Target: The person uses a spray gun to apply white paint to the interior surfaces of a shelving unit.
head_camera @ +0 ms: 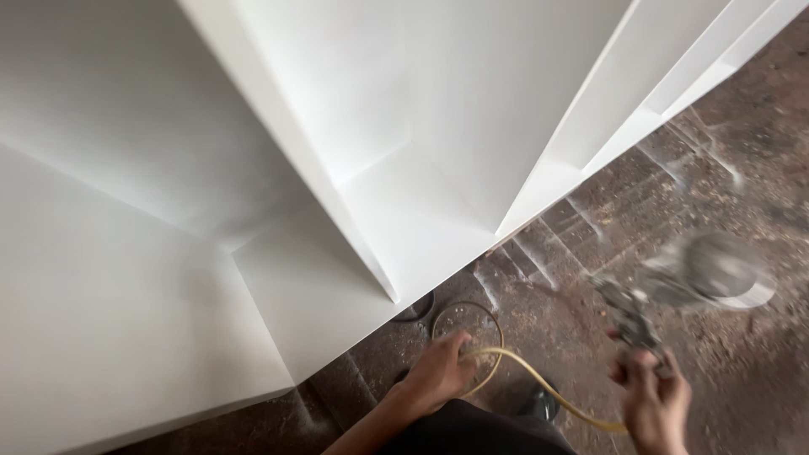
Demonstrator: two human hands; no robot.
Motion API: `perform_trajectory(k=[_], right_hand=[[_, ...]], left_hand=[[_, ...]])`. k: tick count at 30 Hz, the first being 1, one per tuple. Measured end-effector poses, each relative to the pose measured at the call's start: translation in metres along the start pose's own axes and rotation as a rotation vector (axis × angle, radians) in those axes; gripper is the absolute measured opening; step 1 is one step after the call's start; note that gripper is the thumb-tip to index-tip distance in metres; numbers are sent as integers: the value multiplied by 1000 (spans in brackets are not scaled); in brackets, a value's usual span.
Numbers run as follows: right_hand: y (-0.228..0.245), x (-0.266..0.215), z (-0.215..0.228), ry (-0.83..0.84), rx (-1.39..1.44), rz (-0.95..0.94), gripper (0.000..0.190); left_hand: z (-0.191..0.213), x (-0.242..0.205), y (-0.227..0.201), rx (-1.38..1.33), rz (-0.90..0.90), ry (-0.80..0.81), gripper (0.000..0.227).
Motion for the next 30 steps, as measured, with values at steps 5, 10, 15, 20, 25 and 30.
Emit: perform_trajectory(k=[5,10,15,20,25,30], right_hand=[[44,39,104,-20,311,270,52],[63,79,181,76,367,281,55],[86,133,216,199,408,290,59],[103,198,192,376,503,336,63],[110,259,147,603,518,296,67],[110,315,114,809,463,216,71]], left_hand=[[-61,33,-64,176,-467,-200,42],[-152,66,-138,-40,-566,-336,19],[-220,73,-235,50,-656,-316,35],[-233,83,-295,-73,-808,-257,21],[-241,149,-327,-84,-855,-235,32],[-234,214,-351,-262,-868,-181,35]])
Point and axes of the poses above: each hand's wrist, its own x-axis towards the middle knuckle, its own z-axis out of the back of the hand, y = z × x, the point moved 9 cm from there along x, towards the middle knuckle, and after that the axes turned 2 degrees about -x, right-handed, at the moved point
